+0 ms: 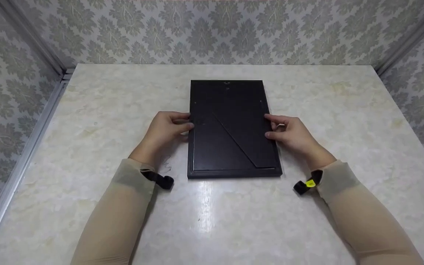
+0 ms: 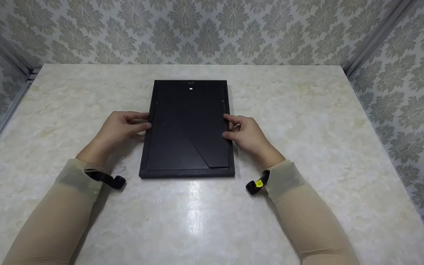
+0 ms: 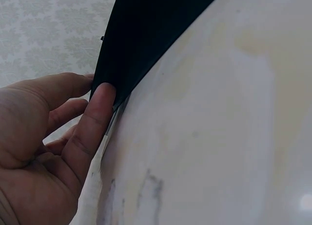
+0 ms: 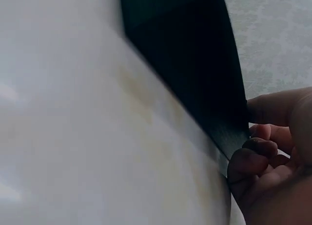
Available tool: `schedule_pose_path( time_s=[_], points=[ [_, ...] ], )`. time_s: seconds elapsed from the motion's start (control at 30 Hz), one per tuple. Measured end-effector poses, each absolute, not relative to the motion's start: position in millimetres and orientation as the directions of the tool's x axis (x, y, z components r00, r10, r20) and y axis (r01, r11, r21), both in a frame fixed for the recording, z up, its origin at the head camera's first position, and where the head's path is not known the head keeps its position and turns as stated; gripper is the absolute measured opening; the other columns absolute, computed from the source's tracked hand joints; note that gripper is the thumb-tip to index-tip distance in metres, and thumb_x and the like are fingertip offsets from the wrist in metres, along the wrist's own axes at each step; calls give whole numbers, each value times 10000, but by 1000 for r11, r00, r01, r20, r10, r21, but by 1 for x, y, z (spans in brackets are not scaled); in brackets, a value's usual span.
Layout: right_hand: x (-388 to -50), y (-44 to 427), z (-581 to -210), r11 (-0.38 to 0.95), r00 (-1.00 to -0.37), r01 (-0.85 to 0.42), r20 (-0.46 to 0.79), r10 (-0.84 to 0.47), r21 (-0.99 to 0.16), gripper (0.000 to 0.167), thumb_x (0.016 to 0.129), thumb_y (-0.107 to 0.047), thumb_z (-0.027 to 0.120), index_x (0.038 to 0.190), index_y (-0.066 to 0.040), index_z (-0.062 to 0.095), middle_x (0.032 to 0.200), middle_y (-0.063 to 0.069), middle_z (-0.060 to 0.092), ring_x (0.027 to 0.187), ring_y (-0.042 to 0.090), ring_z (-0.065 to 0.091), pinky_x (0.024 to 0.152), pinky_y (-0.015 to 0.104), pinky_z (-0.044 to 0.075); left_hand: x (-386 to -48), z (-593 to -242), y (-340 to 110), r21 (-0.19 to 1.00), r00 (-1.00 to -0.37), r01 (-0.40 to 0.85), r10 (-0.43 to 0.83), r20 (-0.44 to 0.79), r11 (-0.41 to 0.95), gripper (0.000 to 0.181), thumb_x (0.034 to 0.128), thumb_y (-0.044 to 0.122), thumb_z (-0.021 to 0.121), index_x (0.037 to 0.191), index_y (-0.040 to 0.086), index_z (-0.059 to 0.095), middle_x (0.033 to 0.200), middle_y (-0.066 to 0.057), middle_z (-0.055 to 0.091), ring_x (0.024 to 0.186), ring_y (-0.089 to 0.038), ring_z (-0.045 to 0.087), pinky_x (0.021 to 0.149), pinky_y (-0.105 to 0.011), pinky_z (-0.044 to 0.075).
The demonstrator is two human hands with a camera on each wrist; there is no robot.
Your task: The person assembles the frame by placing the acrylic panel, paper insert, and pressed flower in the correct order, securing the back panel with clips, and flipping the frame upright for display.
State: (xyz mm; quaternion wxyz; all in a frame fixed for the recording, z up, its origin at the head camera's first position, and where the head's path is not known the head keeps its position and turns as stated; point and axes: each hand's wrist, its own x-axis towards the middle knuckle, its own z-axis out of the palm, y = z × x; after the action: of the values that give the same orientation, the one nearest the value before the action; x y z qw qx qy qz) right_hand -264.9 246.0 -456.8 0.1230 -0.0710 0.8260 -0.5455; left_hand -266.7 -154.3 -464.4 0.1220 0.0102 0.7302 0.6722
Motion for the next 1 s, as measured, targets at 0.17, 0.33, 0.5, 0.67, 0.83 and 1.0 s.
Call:
schedule_pose_path(
  time_s=[0.17,0.33,0.5,0.67,0.83,1.0],
  points=[
    [-263,246,-458,420,-965,-29,-85,-250,-907,659,1002,-13,815,1623,-29,595,1051,1,522,670,17,447,583,154,392,-265,-458,-154,978,-963,-162,195,-185,129,529,1056,-13,745,1567,-54,612,1482,-287,724,981,-104,806,826,-312,738],
    [-262,246,-461,420,-967,-51,-59,-246,-906,621,1005,-18,812,1598,-25,625,1055,-12,532,707,17,484,614,137,408,-260,-444,-159,920,-939,-85,278,-202,383,712,1042,210,825,1660,10,532,1591,-218,670,996,-215,824,886,-377,728],
    [-262,247,-465,396,-963,-52,-58,-262,-917,603,1011,-2,801,1589,-13,629,1053,-4,519,715,41,485,614,153,417,-240,-432,-155,802,-892,14,370,-259,597,1302,881,555,950,1835,185,146,1856,-160,248,1560,-375,535,1306,-573,503],
    [-263,247,-467,378,-958,-51,-62,-280,-924,583,1013,13,796,1574,2,637,1046,6,519,688,48,462,593,163,404,-223,-435,-145,726,-864,60,399,-305,685,1631,733,643,1026,1821,245,-122,1903,-157,-70,1781,-394,63,1430,-639,297],
    [-265,249,-466,380,-964,-47,-57,-259,-924,589,1004,9,806,1571,-6,643,1032,-19,546,704,37,476,602,158,416,-222,-440,-137,690,-878,108,394,-272,716,1698,687,608,1063,1815,135,-116,1900,-163,-117,1781,-388,-24,1435,-631,290],
    [-264,250,-468,330,-967,-3,-81,-240,-944,555,1035,-15,784,1573,-22,646,1024,-39,605,694,43,497,606,175,443,-223,-440,-136,653,-869,132,403,-285,746,1697,675,599,1072,1811,90,-82,1901,-119,-119,1781,-361,-26,1438,-602,299]
  ],
)
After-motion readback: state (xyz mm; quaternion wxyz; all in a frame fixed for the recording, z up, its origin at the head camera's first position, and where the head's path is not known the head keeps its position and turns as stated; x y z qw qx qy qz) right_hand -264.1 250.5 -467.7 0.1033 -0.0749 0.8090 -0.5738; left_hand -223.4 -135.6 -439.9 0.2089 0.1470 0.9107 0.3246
